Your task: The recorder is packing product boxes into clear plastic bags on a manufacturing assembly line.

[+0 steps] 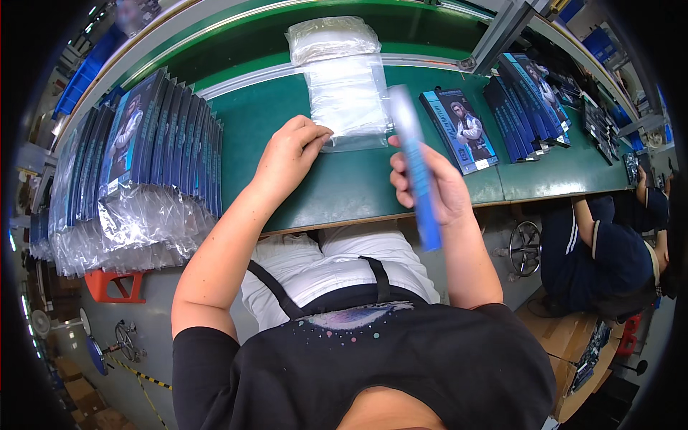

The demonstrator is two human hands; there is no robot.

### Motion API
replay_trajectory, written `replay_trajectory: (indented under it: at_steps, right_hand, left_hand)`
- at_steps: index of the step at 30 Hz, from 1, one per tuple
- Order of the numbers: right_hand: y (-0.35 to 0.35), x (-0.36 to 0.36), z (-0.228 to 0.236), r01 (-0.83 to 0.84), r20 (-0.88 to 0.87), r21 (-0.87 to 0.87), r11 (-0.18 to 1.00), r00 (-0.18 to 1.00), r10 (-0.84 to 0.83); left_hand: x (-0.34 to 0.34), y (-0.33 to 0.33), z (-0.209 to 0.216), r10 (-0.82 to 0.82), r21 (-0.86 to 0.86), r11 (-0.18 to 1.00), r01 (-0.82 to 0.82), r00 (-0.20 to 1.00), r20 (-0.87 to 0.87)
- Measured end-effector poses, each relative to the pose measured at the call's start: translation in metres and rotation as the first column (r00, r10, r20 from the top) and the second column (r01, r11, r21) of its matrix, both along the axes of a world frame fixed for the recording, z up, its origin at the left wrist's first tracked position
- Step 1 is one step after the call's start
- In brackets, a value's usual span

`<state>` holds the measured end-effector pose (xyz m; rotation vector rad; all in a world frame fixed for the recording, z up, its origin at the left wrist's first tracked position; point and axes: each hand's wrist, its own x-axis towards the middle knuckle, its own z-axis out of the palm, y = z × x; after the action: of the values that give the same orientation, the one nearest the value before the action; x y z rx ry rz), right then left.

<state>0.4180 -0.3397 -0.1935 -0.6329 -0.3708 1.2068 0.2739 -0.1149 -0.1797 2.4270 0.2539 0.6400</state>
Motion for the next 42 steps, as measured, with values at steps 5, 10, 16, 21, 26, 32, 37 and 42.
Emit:
replay_trajectory:
  at_steps: [5,10,16,21,26,32,37,42]
  right_hand:
    - [0.020,-0.027,0.024,-0.153,0.063,-0.069,0.986,0.985,0.158]
    - [0.042,-0.013,0.020,-0.116,0.109,-0.133,0.984,0.985,0.131]
    - [0.025,-0.010,0.028,-0.058,0.258,-0.167,0.984,0.961,0.100]
    - [0.031,-0.023,0.014,0.216,0.382,-0.134,0.967,0.912,-0.150]
    - [0.043,-0.044,0.007,0.419,0.469,-0.148,0.896,0.827,-0.309]
    - [0.041,-0.042,0.010,0.482,0.317,-0.174,0.859,0.853,-0.415]
    - [0.043,-0.057,0.012,0.375,0.635,-0.210,0.903,0.755,-0.166]
    - [0.029,-0.053,0.020,0.143,0.722,-0.161,0.976,0.692,0.018]
  left_hand:
    - [0.001,-0.004,0.010,0.052,-0.110,0.992,-0.055,0.998,-0.025]
    - [0.000,0.007,0.004,0.089,-0.192,0.978,-0.077,0.994,0.057]
    - [-0.006,0.002,0.025,0.092,-0.628,0.744,-0.229,0.965,-0.244]
    - [-0.007,-0.002,0.023,0.087,-0.399,0.904,-0.154,0.980,-0.182]
    - [-0.014,-0.018,0.025,0.086,0.131,0.986,-0.101,0.989,0.117]
    - [-0.031,-0.028,0.011,0.110,-0.439,0.897,-0.045,0.986,0.123]
    - [-0.026,-0.045,0.022,0.216,-0.990,-0.006,0.139,0.967,0.134]
    - [-0.024,-0.017,0.019,0.258,-0.983,-0.083,0.167,0.956,0.140]
